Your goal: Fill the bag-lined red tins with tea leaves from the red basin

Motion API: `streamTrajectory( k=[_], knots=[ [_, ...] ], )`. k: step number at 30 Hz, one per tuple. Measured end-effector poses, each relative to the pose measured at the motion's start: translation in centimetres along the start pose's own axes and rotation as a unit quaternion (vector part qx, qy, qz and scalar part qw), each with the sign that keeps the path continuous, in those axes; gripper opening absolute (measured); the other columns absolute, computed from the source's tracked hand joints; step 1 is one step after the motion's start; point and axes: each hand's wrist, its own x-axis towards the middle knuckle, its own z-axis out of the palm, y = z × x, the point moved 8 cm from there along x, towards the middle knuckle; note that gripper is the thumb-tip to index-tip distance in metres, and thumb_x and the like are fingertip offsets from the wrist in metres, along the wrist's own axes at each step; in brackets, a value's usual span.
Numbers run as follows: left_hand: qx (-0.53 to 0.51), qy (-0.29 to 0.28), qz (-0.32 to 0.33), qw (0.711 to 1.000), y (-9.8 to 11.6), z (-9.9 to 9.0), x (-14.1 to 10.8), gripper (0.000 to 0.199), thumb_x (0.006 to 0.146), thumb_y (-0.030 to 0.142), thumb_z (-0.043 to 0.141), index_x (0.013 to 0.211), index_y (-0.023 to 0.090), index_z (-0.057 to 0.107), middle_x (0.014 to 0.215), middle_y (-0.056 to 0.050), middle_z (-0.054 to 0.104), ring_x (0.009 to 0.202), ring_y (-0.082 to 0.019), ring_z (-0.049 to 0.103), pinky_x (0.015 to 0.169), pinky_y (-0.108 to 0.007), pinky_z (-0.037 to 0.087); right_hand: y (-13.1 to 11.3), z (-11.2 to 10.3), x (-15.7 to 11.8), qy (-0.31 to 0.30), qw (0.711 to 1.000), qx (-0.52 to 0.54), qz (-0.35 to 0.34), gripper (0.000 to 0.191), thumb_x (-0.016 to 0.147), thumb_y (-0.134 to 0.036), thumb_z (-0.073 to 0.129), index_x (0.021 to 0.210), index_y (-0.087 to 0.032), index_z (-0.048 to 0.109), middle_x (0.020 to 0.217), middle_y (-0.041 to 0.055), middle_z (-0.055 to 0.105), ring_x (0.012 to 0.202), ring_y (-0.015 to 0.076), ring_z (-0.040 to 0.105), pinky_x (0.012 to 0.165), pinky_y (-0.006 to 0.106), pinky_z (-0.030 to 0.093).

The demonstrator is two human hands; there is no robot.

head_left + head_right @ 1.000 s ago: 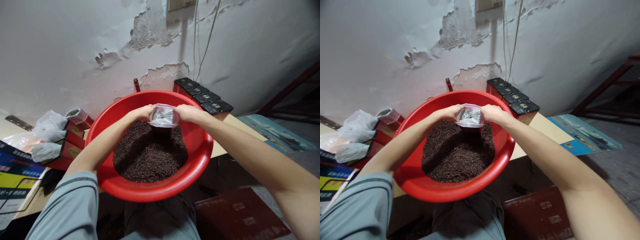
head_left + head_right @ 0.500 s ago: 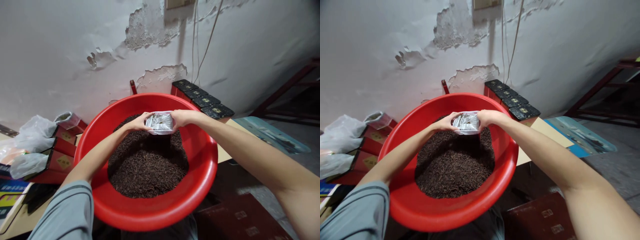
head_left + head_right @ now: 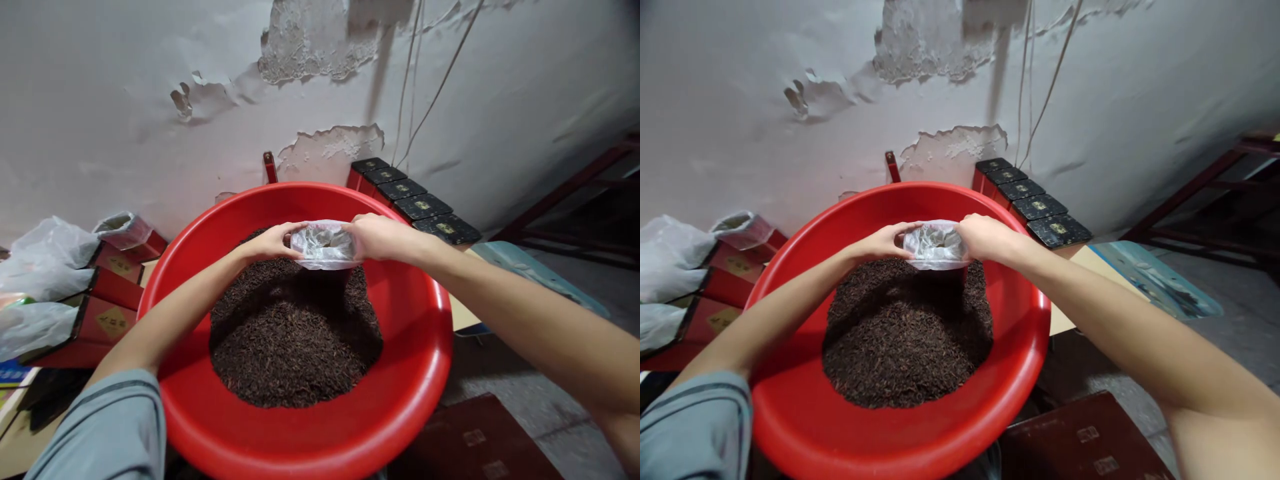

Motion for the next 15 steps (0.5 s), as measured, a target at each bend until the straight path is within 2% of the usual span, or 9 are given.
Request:
streamTrajectory(
  k=[3, 5, 7, 10, 13, 15],
  knots=[
    [-0.041, 0.035, -0.06, 0.997, 0.8, -0.3, -1.1, 0.076, 0.067, 0.024, 0.087, 0.14, 0.014, 0.066, 0.135, -0.017, 0.066, 0.107, -0.025, 0.071, 0.088, -0.039, 0.062, -0.7, -1.5, -1.5, 0.031, 0.999, -0.019, -0.023, 0.04, 0.08, -0.023, 0.078, 0.12, -0.018, 0.078, 0.108, 0.0125, 0.072, 0.089, 0.0229, 0.07, 0.078, 0.031, 0.053],
    [-0.045, 0.068, -0.11, 0.991, 1.3, -0.4, -2.0, 0.065, 0.072, 0.02, 0.081, 0.135, 0.011, 0.069, 0.117, -0.015, 0.073, 0.087, -0.02, 0.072, 0.068, -0.031, 0.061, -0.9, -2.5, -2.4, 0.056, 0.998, -0.021, -0.025, 0.039, 0.083, -0.023, 0.075, 0.122, -0.019, 0.078, 0.11, 0.0127, 0.071, 0.092, 0.0236, 0.07, 0.082, 0.032, 0.053],
    [-0.027, 0.104, -0.143, 0.984, 1.9, -0.6, -2.6, 0.058, 0.075, 0.016, 0.075, 0.132, 0.009, 0.072, 0.104, -0.013, 0.076, 0.076, -0.016, 0.068, 0.059, -0.026, 0.056, -0.7, -3.0, -3.0, 0.065, 0.997, -0.036, -0.016, 0.031, 0.087, -0.024, 0.072, 0.116, -0.017, 0.079, 0.102, 0.0125, 0.073, 0.088, 0.0234, 0.07, 0.082, 0.034, 0.052],
    [0.062, 0.125, -0.142, 0.98, 3.2, -0.6, -2.5, 0.057, 0.073, 0.01, 0.071, 0.13, 0.012, 0.075, 0.098, -0.008, 0.078, 0.069, -0.013, 0.064, 0.06, -0.023, 0.051, -0.2, -2.5, -3.5, 0.045, 0.997, -0.059, 0.009, 0.022, 0.092, -0.022, 0.063, 0.106, -0.014, 0.079, 0.091, 0.0125, 0.075, 0.085, 0.0242, 0.07, 0.078, 0.034, 0.05],
    [0.192, 0.096, -0.107, 0.971, 4.2, 0.0, -1.3, 0.06, 0.069, 0.005, 0.068, 0.127, 0.018, 0.077, 0.091, -0.003, 0.078, 0.069, -0.012, 0.061, 0.068, -0.025, 0.049, 0.2, -0.4, -3.4, -0.015, 0.998, -0.051, 0.038, 0.027, 0.088, -0.014, 0.062, 0.112, -0.014, 0.076, 0.093, 0.0134, 0.077, 0.088, 0.0263, 0.073, 0.075, 0.032, 0.049],
    [0.238, 0.077, -0.086, 0.964, 4.4, 0.5, -0.4, 0.058, 0.068, 0.006, 0.068, 0.123, 0.019, 0.079, 0.089, -0.003, 0.078, 0.074, -0.015, 0.064, 0.073, -0.026, 0.048, 0.4, 1.1, -3.3, -0.039, 0.997, -0.027, 0.064, 0.035, 0.084, -0.012, 0.066, 0.118, -0.014, 0.073, 0.1, 0.0149, 0.079, 0.092, 0.0279, 0.075, 0.074, 0.03, 0.05]
  ],
)
